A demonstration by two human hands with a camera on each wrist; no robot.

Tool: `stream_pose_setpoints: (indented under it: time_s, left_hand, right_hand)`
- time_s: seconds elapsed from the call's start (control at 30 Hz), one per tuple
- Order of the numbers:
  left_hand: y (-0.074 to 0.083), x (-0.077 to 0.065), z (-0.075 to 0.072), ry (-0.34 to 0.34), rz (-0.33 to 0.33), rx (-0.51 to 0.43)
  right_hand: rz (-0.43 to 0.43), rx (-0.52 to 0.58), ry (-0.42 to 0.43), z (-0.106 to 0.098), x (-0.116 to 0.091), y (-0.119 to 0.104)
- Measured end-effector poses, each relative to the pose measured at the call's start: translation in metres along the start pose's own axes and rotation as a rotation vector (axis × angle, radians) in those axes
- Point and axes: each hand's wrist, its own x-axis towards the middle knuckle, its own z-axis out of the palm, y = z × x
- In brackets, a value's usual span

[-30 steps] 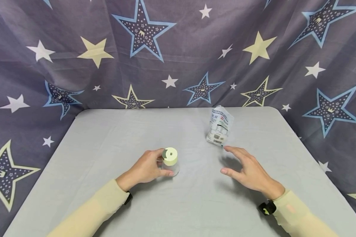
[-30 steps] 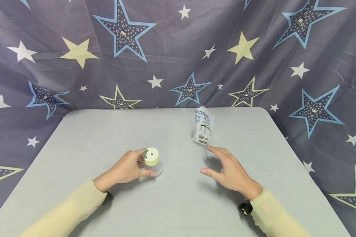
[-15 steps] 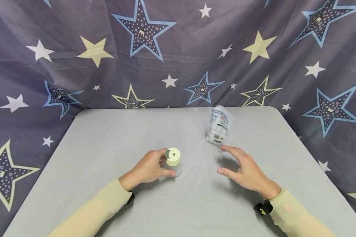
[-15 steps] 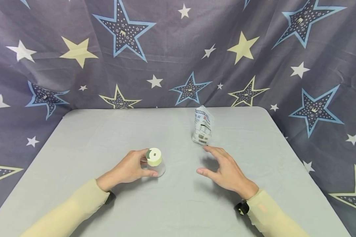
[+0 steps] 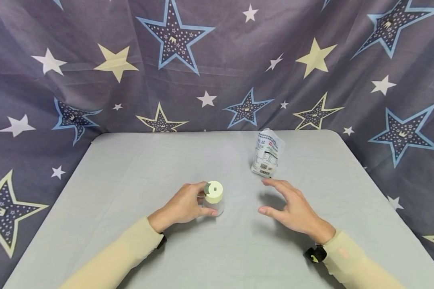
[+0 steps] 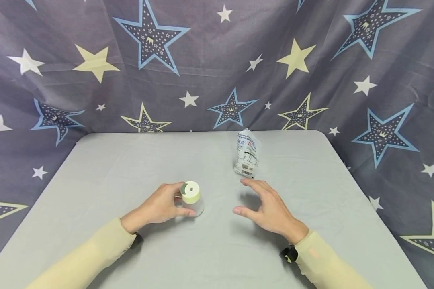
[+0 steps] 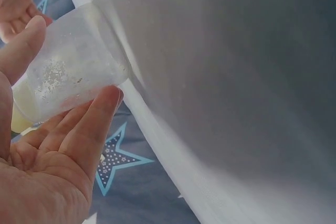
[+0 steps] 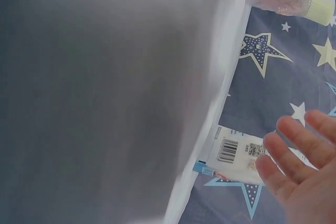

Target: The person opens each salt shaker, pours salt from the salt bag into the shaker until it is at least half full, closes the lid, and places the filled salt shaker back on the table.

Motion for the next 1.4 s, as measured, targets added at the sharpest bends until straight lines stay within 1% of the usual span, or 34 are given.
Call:
stream_pose_setpoints:
  time_s: [0.37,0.73,1.4]
  left_hand:
    - [0.004,0.002,0.002,-0.015,0.022,-0.001]
    - [0.008,0.004,0.006,-0.043,0.017,-0.013]
    - [0.012,0.009,0.012,-0.054,0.031,-0.003]
  right_hand:
    - [-0.02,0.007,0.006,0.009,0.004,-0.004]
    - [-0.019,0.032,0.024,0.014,0.011,-0.01]
    - [-0.031,0.093,0.02,0.021,0.023,-0.02]
